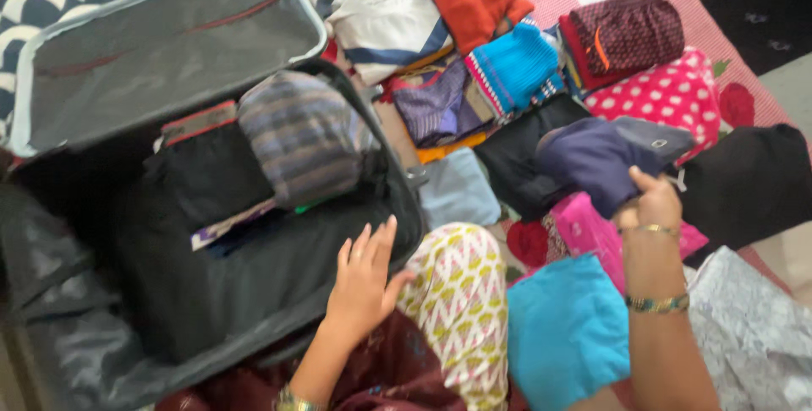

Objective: The person folds multiple items of clothing, including a purple jersey, a blue shirt, and black trousers, and places them into an open suitcase on a bed.

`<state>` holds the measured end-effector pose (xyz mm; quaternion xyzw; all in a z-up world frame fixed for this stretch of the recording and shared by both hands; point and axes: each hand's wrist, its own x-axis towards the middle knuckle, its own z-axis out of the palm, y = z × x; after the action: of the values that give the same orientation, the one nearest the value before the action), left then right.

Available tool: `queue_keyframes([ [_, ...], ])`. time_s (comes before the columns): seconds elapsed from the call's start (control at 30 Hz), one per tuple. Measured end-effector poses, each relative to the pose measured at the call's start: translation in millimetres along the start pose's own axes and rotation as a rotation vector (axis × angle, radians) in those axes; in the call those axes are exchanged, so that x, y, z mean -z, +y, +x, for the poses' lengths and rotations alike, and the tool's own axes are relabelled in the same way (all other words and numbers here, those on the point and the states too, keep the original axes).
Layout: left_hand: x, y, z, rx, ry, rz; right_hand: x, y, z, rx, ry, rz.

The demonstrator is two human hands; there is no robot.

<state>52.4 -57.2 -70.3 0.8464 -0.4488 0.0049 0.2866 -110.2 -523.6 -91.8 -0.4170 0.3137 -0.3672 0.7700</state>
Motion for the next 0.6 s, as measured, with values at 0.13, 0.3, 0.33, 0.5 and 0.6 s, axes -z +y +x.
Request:
queue_keyframes([
  [0.13, -1.1, 4.8, 5.8, -0.035, -0.105, 0.177, 1.1, -35.1, 111.3, 0.064, -0.166, 0.264],
  [0.3, -22.8, -14.9, 1.3, 0.101, -0.261, 0.116, -2.7, -40.9, 261.1, 0.308, -0.256, 0.406],
  [0.33, -30.8, -21.6, -3.2, 0.102, -0.263, 0.116, -6.7, -31.2, 282.9, 0.365, -0.231, 0.335],
  [0.5, -71.4, -53.4, -26.1, 0.056, -0.231, 0.214, 20.0, 38.8, 332.9, 0.361, -0.057, 0.219],
  [0.6, -79.4, -58.3, -32.0, -0.024, -0.085, 0.28, 28.7, 51.0, 350.5, 0.304, 0.012, 0.321],
])
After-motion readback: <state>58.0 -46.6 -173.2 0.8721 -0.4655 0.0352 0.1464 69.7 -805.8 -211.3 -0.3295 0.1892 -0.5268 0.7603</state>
